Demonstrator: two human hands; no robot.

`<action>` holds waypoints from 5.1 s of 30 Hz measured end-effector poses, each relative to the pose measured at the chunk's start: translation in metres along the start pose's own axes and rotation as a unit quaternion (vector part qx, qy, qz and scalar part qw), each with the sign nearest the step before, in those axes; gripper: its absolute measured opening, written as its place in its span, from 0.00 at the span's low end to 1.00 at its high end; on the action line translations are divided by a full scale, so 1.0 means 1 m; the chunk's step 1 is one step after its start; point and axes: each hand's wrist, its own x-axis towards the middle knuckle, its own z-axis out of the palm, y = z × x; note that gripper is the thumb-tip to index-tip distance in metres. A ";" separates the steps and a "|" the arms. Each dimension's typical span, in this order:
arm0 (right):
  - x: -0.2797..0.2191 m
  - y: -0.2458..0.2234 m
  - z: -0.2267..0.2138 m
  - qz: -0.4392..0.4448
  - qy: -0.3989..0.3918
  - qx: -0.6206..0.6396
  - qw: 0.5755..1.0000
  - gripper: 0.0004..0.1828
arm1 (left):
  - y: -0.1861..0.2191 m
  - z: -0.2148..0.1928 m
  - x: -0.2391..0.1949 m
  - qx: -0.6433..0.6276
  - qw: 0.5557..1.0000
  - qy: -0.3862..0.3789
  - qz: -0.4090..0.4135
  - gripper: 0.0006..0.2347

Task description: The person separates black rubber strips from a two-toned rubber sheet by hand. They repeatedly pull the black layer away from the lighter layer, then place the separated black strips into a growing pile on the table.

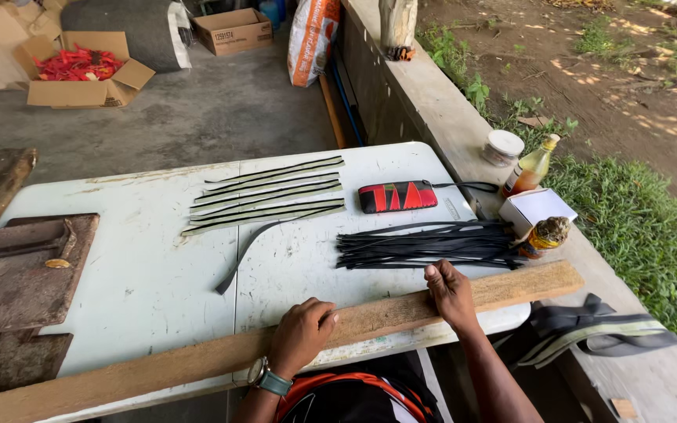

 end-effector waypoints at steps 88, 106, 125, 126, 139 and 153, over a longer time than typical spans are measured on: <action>-0.043 -0.081 -0.028 0.129 -0.329 0.174 0.919 0.14 | -0.052 -0.065 0.034 -0.708 0.661 0.246 -0.040 0.19; -0.030 -0.048 -0.101 0.153 -0.078 -0.071 0.983 0.26 | -0.042 -0.051 -0.039 -0.243 0.958 -0.042 -0.145 0.11; -0.054 -0.114 -0.024 0.102 -0.435 -0.128 0.886 0.25 | -0.019 -0.021 -0.043 -0.451 0.890 -0.061 0.035 0.04; -0.049 -0.110 -0.034 0.040 -0.418 -0.125 0.899 0.24 | -0.027 -0.021 -0.045 -0.474 0.879 -0.051 0.023 0.04; 0.015 -0.058 -0.128 0.127 -0.243 -0.255 0.927 0.19 | -0.049 -0.017 -0.036 -0.267 0.947 0.144 -0.102 0.07; -0.020 0.006 -0.152 0.041 0.198 -0.127 0.971 0.29 | -0.038 -0.053 -0.031 0.019 0.980 0.156 -0.126 0.32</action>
